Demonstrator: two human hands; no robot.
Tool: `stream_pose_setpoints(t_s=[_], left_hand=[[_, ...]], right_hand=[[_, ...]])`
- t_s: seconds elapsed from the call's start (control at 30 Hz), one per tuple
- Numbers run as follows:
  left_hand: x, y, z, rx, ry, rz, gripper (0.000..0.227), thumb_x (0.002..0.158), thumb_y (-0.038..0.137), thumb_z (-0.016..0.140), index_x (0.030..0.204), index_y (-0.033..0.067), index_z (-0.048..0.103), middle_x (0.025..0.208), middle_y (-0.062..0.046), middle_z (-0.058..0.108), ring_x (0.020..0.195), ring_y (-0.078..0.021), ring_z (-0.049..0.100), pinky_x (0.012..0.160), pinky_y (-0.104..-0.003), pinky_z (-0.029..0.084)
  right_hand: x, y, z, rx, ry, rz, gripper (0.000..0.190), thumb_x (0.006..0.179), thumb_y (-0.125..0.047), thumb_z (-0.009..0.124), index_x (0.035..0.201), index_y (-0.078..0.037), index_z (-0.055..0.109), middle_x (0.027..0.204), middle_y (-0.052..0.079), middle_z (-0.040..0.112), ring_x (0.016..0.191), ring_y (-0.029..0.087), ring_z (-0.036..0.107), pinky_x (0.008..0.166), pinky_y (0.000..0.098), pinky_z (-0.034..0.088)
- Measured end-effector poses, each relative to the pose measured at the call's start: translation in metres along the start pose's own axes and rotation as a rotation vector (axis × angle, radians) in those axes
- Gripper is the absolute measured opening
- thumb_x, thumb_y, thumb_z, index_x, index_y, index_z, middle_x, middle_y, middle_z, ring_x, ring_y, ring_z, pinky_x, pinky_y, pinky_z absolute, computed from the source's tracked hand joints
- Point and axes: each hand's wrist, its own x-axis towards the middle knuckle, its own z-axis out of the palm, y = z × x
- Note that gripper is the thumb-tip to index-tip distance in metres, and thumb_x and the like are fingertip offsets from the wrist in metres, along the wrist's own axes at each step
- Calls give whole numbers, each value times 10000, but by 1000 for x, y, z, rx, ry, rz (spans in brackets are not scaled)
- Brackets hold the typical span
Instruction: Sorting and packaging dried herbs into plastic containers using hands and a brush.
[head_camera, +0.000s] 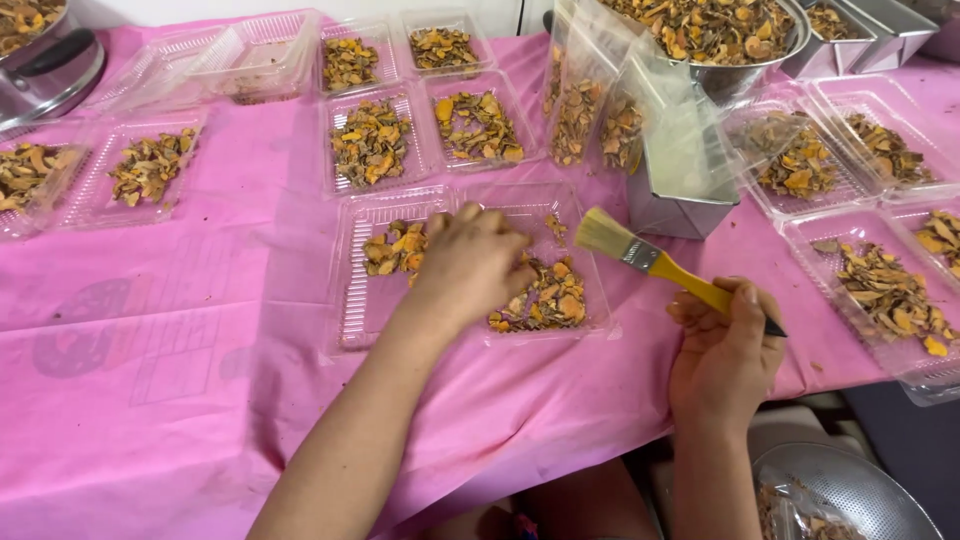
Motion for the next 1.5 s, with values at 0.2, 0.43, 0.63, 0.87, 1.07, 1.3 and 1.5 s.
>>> stream_pose_setpoints(t_s=[0.2, 0.43, 0.63, 0.87, 1.07, 1.3, 1.5], left_hand=[[9, -4, 33, 3, 130, 66, 196, 842, 380, 715, 989, 270, 782, 980, 4, 679, 1043, -223, 551, 945, -485, 403], [9, -8, 13, -77, 118, 14, 235, 899, 394, 664, 1035, 239, 777, 939, -14, 711, 1025, -231, 600, 925, -482, 430], [4, -3, 1, -213, 147, -21, 187, 860, 343, 732, 996, 230, 795, 869, 1, 725, 955, -222, 635, 890, -450, 431], [7, -3, -5, -945, 188, -231, 265, 868, 209, 746, 1122, 153, 794, 1007, 11, 817, 836, -73, 719, 747, -234, 560], [7, -7, -5, -911, 273, -240, 250, 872, 287, 739, 1099, 203, 801, 1085, 23, 815, 964, -68, 751, 863, -220, 554], [7, -13, -9, -1005, 306, -158, 181, 893, 253, 739, 1052, 190, 798, 1020, 28, 819, 940, -89, 757, 858, -246, 586], [8, -21, 0, -1081, 394, -71, 203, 885, 111, 746, 1085, 133, 776, 1026, -27, 799, 921, -133, 734, 866, -274, 589]], right_hand=[[5, 23, -19, -77, -81, -98, 200, 1127, -206, 502, 1105, -46, 619, 861, 161, 679, 722, 256, 740, 691, 276, 606], [6, 24, -15, -66, -70, -135, 211, 1127, -199, 487, 1098, -39, 623, 790, 161, 686, 688, 227, 734, 658, 234, 571], [-18, -5, 7, -339, -175, -312, 208, 1106, -140, 518, 1036, 17, 635, 809, 217, 710, 733, 245, 723, 696, 278, 545], [-31, -28, 15, -447, -425, -552, 225, 1078, -233, 546, 1103, -29, 637, 989, 107, 707, 876, 215, 723, 841, 320, 593], [-38, -46, 21, -505, -319, -635, 171, 1061, -100, 560, 1039, 52, 636, 1004, 173, 666, 975, 300, 683, 909, 371, 590], [-36, -43, 27, -576, -430, -674, 115, 1086, -53, 594, 1063, 54, 631, 1009, 188, 688, 973, 297, 684, 913, 380, 563], [-49, -42, 34, -624, -463, -661, 233, 1068, -158, 575, 1088, 55, 668, 1040, 187, 703, 1035, 278, 648, 937, 357, 549]])
